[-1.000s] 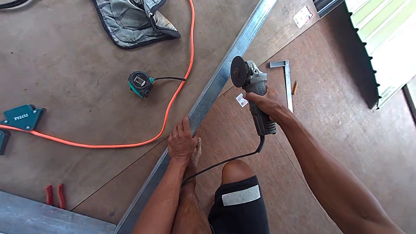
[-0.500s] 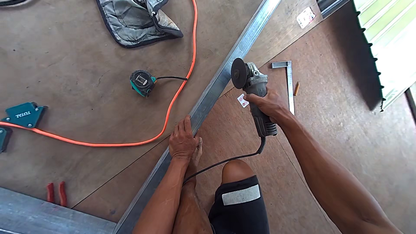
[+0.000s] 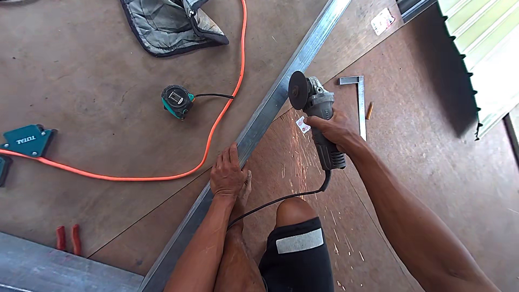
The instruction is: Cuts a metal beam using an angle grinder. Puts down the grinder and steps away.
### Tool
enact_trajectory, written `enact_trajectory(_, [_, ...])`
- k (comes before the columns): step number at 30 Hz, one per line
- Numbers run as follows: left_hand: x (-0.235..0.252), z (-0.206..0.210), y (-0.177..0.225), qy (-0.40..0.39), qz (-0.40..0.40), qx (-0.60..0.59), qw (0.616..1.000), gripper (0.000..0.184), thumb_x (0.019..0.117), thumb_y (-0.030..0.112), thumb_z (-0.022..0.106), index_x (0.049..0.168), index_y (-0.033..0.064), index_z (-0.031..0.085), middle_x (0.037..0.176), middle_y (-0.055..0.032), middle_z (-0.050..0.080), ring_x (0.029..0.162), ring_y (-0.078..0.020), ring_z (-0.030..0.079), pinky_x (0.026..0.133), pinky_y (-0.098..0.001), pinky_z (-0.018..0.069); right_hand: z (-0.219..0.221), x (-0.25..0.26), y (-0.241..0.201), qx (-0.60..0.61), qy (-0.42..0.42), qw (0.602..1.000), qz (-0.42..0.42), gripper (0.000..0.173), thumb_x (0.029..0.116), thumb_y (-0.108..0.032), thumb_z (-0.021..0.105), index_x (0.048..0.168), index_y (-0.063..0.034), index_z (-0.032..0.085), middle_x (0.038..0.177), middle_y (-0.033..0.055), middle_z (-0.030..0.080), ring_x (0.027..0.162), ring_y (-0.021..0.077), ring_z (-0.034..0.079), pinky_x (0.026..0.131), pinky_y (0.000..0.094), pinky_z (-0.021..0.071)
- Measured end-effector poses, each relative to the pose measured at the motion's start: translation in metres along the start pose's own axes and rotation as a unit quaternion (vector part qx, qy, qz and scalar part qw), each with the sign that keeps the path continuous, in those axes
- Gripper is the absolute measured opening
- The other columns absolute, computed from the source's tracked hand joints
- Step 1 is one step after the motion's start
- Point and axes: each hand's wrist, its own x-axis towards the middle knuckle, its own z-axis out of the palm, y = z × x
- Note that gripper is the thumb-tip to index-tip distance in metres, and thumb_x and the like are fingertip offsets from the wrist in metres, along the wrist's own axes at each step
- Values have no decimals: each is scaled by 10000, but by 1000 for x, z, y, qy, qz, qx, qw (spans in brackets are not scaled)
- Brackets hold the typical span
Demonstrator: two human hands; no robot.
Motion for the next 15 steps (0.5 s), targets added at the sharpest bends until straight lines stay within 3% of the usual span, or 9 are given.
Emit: enact_trajectory(15, [0, 0, 0, 7, 2, 5, 1000, 698, 831, 374, 765, 1425, 67, 563, 1258, -157, 690, 1035, -355, 711, 754, -500, 579, -1, 2, -5, -29, 2, 1000, 10, 659, 762, -512, 805, 1245, -110, 607, 907, 139, 702, 740, 282, 701, 669, 523, 576])
